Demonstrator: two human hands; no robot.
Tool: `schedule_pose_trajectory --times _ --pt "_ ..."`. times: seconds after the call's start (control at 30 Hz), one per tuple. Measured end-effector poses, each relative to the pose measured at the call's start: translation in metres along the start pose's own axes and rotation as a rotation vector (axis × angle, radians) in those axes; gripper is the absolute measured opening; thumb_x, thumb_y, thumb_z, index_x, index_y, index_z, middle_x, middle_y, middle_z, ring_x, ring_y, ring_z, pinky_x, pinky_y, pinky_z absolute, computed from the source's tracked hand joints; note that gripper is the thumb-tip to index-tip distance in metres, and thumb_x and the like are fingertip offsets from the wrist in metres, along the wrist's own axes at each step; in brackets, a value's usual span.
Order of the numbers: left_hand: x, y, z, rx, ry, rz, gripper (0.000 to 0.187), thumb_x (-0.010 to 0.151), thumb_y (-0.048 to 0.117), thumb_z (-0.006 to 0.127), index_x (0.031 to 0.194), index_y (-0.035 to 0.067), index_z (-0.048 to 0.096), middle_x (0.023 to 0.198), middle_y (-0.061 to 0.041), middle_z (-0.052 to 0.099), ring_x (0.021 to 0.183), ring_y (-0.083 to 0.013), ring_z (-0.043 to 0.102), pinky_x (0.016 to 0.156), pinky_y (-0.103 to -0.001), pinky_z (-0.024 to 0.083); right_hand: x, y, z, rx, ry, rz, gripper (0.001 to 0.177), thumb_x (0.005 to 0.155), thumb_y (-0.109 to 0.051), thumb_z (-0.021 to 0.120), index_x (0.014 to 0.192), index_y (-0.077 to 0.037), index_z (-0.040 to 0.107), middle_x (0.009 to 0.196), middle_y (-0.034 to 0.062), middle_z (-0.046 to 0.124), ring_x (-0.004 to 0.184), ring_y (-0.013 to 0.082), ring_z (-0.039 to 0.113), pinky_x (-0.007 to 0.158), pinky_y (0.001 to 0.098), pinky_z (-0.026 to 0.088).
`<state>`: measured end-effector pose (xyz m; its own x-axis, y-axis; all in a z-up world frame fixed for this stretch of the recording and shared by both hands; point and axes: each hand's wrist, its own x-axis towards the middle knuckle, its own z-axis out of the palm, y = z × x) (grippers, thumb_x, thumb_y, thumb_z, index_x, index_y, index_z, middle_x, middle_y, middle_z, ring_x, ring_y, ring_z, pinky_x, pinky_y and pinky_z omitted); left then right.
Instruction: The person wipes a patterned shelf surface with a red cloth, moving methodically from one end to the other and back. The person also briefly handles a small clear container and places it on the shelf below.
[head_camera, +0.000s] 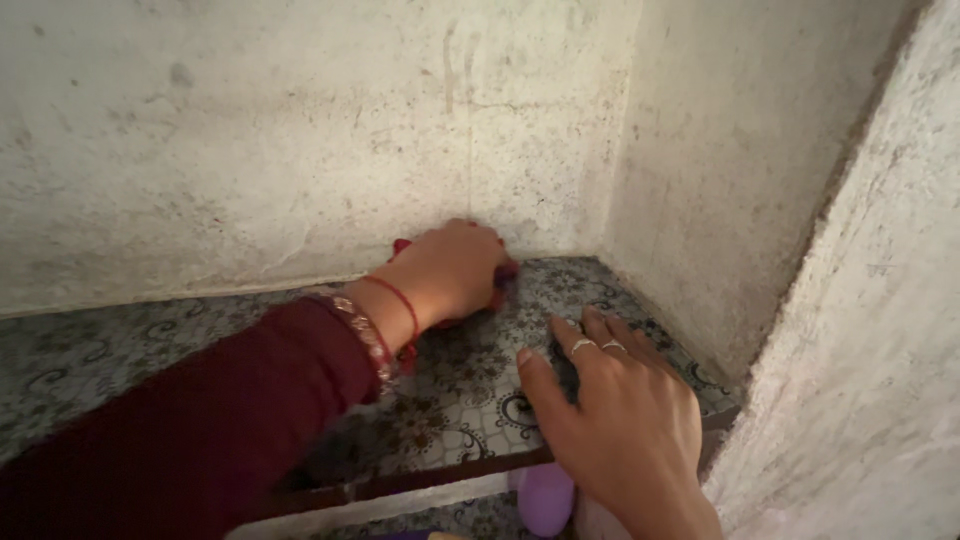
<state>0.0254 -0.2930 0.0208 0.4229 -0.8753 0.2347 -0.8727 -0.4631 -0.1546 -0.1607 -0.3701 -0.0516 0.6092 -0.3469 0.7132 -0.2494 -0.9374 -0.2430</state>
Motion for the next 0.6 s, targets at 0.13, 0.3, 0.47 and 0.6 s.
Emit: schedule_pose_trajectory --times 0.13,0.3,0.47,0.6 --pt "-0.003 0.0 -0.004 -0.005 -0.06 -0.101 0.031 0.086 0.024 0.073 0.115 0.013 0.077 0.118 -0.015 0.072 0.116 -0.0345 0.066 0.097 -0.045 0.055 0.002 -0.002 -0.002 0.008 -0.07 0.05 0.055 0.085 -0.051 0.059 0.126 -0.016 0.075 0.135 0.0186 0.066 0.129 0.0361 0.057 0.1 0.0461 0.047" --pt "0.022 0.017 0.011 -0.009 -0.021 -0.016 0.025 0.094 0.02 0.066 0.105 0.0 0.075 0.115 -0.021 0.072 0.11 -0.0349 0.07 0.097 -0.043 0.056 0.005 -0.005 -0.005 -0.005 -0.092 0.037 0.058 0.085 -0.051 0.059 0.128 -0.015 0.073 0.138 0.0178 0.064 0.133 0.0381 0.053 0.097 0.049 0.046" --pt "0.069 0.048 0.037 -0.054 0.264 0.206 0.021 0.088 0.015 0.066 0.101 0.003 0.076 0.112 -0.018 0.073 0.112 -0.0368 0.066 0.097 -0.046 0.053 0.004 -0.006 -0.007 -0.011 -0.105 0.067 0.058 0.083 -0.05 0.06 0.127 -0.014 0.072 0.138 0.0167 0.064 0.133 0.0355 0.053 0.1 0.0469 0.045" --pt "0.077 0.05 0.04 -0.028 0.234 0.171 0.026 0.084 0.021 0.069 0.101 0.003 0.076 0.114 -0.017 0.071 0.113 -0.0361 0.065 0.098 -0.044 0.052 0.003 -0.004 -0.007 0.003 -0.092 0.049 0.058 0.084 -0.051 0.06 0.127 -0.014 0.073 0.138 0.0174 0.063 0.129 0.0344 0.053 0.1 0.0462 0.045"
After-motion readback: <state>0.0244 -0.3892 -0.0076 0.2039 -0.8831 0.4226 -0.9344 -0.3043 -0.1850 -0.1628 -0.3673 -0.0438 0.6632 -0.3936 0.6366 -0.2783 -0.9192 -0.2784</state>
